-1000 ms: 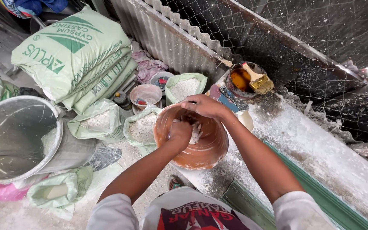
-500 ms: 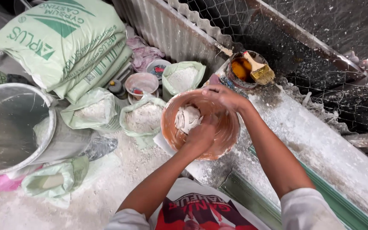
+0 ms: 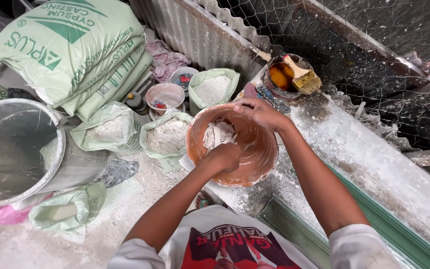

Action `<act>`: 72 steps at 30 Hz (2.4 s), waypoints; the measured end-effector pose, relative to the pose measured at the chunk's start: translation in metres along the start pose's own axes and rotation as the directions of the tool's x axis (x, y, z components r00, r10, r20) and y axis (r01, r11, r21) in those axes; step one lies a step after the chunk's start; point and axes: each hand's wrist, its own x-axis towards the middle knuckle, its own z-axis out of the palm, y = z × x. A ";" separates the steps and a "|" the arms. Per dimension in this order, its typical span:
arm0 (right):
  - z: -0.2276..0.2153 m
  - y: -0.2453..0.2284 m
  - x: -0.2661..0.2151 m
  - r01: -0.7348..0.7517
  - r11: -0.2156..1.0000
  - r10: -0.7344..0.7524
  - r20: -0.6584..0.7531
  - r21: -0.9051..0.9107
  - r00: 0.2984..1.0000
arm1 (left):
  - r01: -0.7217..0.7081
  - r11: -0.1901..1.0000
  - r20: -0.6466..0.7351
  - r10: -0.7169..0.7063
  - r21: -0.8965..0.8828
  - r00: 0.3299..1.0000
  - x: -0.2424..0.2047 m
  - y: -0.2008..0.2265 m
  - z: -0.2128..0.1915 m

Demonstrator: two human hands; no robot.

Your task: The person cleans a white surface using a yellow sponge and a scraper to remove dust and debris. They then move a green metal frame aside and proceed to mix a white substance inside a bucket using a trowel.

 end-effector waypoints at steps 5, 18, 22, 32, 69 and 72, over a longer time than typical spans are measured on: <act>0.017 -0.002 0.001 0.084 0.984 -0.101 -0.106 -0.157 0.989 | 0.127 0.652 0.026 -0.162 -0.747 0.986 -0.041 0.034 0.001; 0.023 -0.008 0.008 0.058 0.977 -0.090 -0.154 -0.205 0.984 | -0.122 0.988 -0.210 0.098 -0.100 0.973 -0.063 -0.054 0.113; 0.030 -0.021 0.002 -0.014 0.975 -0.022 -0.157 -0.223 0.987 | 0.295 0.955 -0.323 -0.272 0.023 0.907 -0.099 -0.061 0.045; 0.026 -0.026 0.000 -0.004 0.962 -0.037 -0.143 -0.274 0.989 | 0.326 0.940 -0.110 -0.316 0.096 0.942 -0.092 -0.127 0.039; -0.001 0.044 -0.072 -0.458 0.729 0.576 -0.095 0.508 0.812 | -0.808 -0.317 -0.564 -0.589 -0.497 0.578 -0.047 -0.081 0.101; 0.062 0.018 -0.032 -0.478 0.723 0.578 -0.059 0.499 0.814 | -0.722 -0.360 -0.317 -0.720 -0.590 0.618 -0.076 -0.112 0.128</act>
